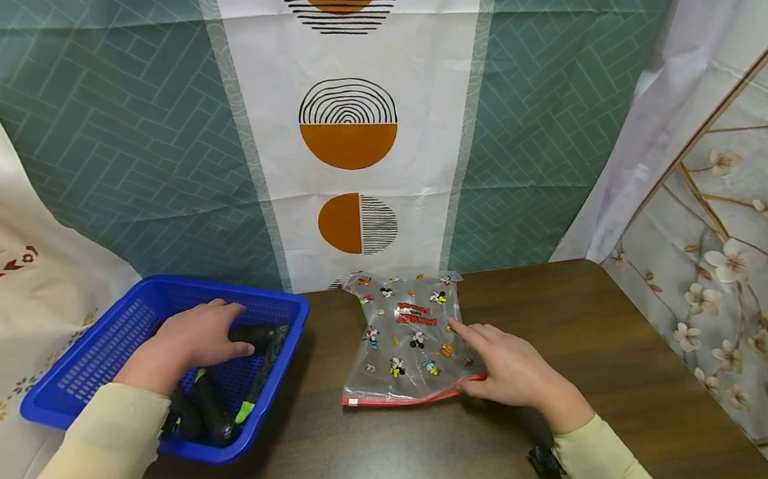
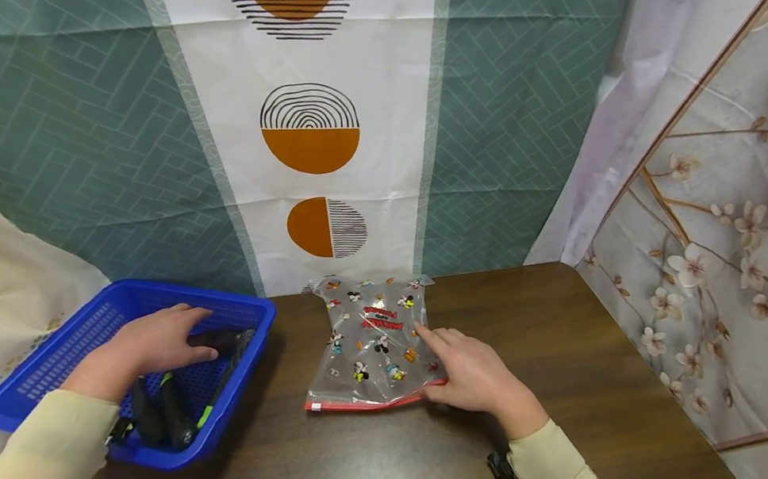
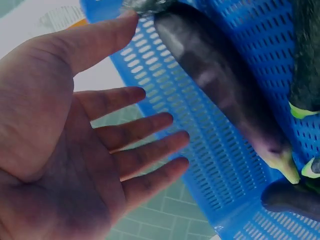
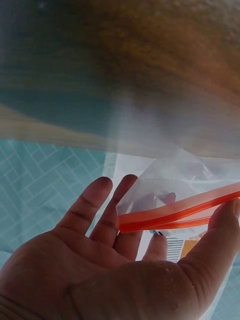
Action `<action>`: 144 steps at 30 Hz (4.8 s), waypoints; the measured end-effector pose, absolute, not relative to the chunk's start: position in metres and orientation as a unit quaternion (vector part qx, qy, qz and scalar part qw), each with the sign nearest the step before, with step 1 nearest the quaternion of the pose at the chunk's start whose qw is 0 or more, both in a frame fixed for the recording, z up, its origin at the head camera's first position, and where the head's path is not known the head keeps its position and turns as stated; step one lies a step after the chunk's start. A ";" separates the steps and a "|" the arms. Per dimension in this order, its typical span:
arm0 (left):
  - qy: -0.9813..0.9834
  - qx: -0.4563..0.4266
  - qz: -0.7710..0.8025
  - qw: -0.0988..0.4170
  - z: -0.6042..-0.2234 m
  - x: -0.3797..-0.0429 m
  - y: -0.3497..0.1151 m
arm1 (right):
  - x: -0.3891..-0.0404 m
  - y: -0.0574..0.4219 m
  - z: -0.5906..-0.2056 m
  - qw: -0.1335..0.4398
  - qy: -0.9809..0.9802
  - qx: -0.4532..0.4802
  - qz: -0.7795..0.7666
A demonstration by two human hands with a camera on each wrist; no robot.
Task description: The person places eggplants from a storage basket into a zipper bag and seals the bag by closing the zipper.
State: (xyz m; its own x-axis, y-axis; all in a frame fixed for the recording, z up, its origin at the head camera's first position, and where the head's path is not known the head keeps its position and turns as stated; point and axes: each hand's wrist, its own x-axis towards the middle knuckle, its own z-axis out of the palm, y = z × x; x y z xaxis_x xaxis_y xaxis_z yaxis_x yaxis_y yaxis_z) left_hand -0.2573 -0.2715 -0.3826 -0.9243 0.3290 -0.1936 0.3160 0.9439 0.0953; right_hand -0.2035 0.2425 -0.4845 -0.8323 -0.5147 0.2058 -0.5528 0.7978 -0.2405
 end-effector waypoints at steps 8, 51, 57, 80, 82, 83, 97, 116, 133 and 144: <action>0.976 0.185 0.040 0.110 -0.396 -0.274 -0.288 | -0.204 0.242 -0.485 0.065 -0.945 0.278 0.161; 0.975 0.173 0.049 0.129 -0.433 -0.295 -0.304 | -0.208 0.240 -0.495 0.112 -0.935 0.307 0.138; 0.975 0.175 0.041 0.132 -0.434 -0.296 -0.304 | -0.209 0.240 -0.495 0.108 -0.933 0.311 0.143; 0.976 0.160 0.035 0.145 -0.434 -0.295 -0.307 | -0.210 0.240 -0.499 0.109 -0.929 0.319 0.154; 0.976 0.165 0.038 0.138 -0.436 -0.296 -0.309 | -0.210 0.240 -0.500 0.111 -0.928 0.322 0.153; 0.976 0.168 0.040 0.134 -0.436 -0.296 -0.310 | -0.210 0.240 -0.500 0.112 -0.927 0.323 0.152; 0.973 0.181 0.089 0.112 -0.425 -0.292 -0.317 | -0.209 0.238 -0.498 0.121 -0.932 0.315 0.128; 0.966 0.208 0.144 0.058 -0.413 -0.282 -0.307 | -0.209 0.238 -0.498 0.126 -0.928 0.324 0.133; 0.966 0.200 0.162 0.035 -0.402 -0.274 -0.299 | -0.210 0.239 -0.499 0.140 -0.917 0.343 0.147; 0.965 0.204 0.164 0.030 -0.393 -0.269 -0.290 | -0.211 0.240 -0.501 0.167 -0.901 0.372 0.145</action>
